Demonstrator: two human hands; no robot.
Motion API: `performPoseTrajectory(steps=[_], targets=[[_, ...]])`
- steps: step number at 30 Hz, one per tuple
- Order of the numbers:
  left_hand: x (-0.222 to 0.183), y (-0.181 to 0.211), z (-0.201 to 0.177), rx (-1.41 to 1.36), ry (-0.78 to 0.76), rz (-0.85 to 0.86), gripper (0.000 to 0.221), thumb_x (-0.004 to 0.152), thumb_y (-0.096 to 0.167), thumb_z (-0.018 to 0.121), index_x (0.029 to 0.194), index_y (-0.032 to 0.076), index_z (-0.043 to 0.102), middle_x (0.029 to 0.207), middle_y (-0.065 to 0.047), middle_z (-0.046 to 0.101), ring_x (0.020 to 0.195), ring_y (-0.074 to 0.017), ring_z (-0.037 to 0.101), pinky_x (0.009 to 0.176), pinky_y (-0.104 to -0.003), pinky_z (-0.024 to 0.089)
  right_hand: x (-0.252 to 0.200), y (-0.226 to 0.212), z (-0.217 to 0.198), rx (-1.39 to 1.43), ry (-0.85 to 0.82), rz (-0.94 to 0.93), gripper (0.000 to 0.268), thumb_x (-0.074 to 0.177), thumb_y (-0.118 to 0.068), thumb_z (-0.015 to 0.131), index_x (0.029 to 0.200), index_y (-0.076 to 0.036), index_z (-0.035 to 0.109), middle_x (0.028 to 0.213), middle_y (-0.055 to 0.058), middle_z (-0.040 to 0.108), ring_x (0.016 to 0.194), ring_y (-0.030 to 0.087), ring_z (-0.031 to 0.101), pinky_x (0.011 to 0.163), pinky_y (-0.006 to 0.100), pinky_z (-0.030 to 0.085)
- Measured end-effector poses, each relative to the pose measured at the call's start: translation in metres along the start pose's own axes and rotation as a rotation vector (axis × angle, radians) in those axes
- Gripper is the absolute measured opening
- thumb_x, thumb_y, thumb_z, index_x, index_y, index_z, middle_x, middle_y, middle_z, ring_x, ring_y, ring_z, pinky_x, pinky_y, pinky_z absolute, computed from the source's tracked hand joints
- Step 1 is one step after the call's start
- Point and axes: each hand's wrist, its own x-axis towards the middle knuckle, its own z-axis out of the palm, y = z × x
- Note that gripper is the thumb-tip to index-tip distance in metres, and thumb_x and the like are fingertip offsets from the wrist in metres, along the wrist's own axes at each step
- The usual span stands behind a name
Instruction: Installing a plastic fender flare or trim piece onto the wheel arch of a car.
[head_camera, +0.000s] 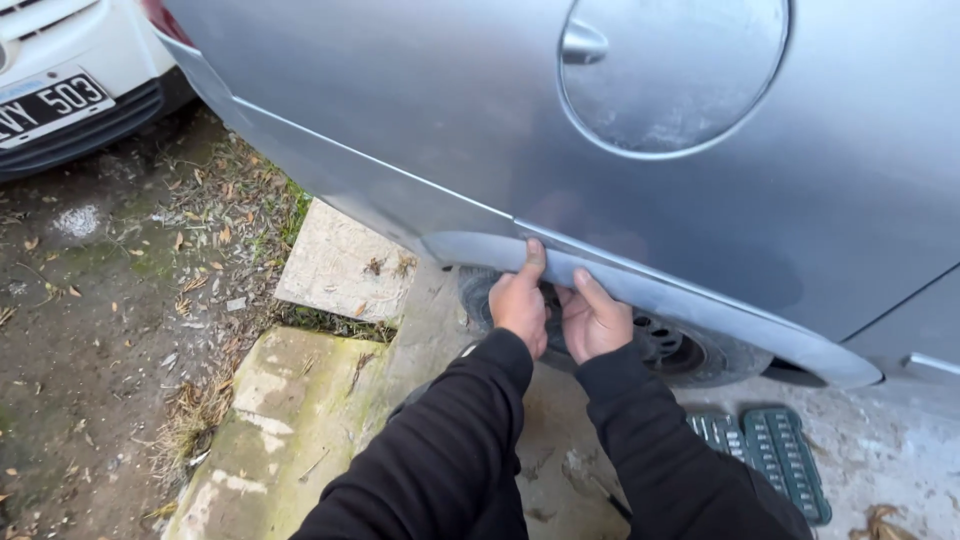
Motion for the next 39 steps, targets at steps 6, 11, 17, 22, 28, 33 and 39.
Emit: performPoseTrajectory(steps=[6,11,17,22,28,33,39], targets=[[0.008,-0.006,-0.002,-0.047,-0.082,0.177,0.053,0.083,0.05,0.075,0.1,0.0,0.066,0.088,0.003,0.071,0.074,0.0,0.066,0.065,-0.016,0.052,0.014,0.013,-0.027,0.059,-0.23,0.106,0.048,0.092,-0.005,0.067,0.138,0.0,0.053,0.14,0.016,0.059,0.136,0.034,0.053,0.122,0.051,0.036],[0.001,0.007,-0.004,0.068,-0.017,0.006,0.059,0.086,0.054,0.075,0.092,-0.004,0.066,0.07,-0.003,0.056,0.052,-0.011,0.045,0.046,-0.028,0.037,0.011,0.004,-0.02,0.079,-0.28,0.149,0.054,0.091,-0.01,0.067,0.141,0.0,0.05,0.144,0.017,0.055,0.14,0.034,0.049,0.124,0.052,0.033],[0.012,-0.005,-0.008,0.019,-0.01,0.022,0.059,0.087,0.053,0.077,0.092,-0.005,0.067,0.07,-0.003,0.054,0.056,-0.0108,0.045,0.049,-0.027,0.038,0.012,0.007,-0.015,0.156,-0.383,0.17,0.06,0.089,-0.013,0.069,0.143,0.001,0.048,0.146,0.018,0.053,0.143,0.035,0.045,0.128,0.051,0.027],[0.007,-0.002,-0.001,-0.065,-0.038,0.031,0.062,0.084,0.051,0.076,0.105,-0.007,0.068,0.085,-0.005,0.067,0.069,-0.0104,0.058,0.057,-0.025,0.047,0.015,0.015,-0.025,0.216,-0.361,0.158,0.06,0.088,-0.015,0.071,0.142,0.001,0.05,0.146,0.018,0.055,0.143,0.035,0.045,0.128,0.051,0.025],[0.014,-0.007,-0.007,-0.152,-0.097,0.052,0.069,0.08,0.047,0.079,0.115,-0.011,0.064,0.106,-0.012,0.072,0.095,-0.0155,0.069,0.082,-0.027,0.057,0.018,0.02,-0.026,0.266,-0.344,0.165,0.061,0.087,-0.017,0.077,0.141,-0.001,0.052,0.145,0.016,0.056,0.143,0.034,0.045,0.13,0.05,0.025],[0.007,0.001,-0.004,-0.079,-0.066,0.034,0.07,0.081,0.05,0.079,0.111,-0.012,0.065,0.097,-0.011,0.071,0.078,-0.0109,0.067,0.067,-0.023,0.056,0.017,0.023,-0.028,0.268,-0.312,0.161,0.062,0.088,-0.023,0.081,0.14,-0.002,0.053,0.145,0.016,0.056,0.143,0.034,0.045,0.13,0.05,0.025],[0.003,0.006,-0.004,0.01,-0.052,0.015,0.071,0.08,0.057,0.076,0.102,-0.009,0.066,0.079,-0.006,0.066,0.061,-0.0088,0.054,0.052,-0.024,0.045,0.014,0.018,-0.023,0.251,-0.302,0.187,0.065,0.088,-0.029,0.082,0.14,-0.001,0.053,0.145,0.016,0.055,0.143,0.033,0.045,0.129,0.048,0.025]])
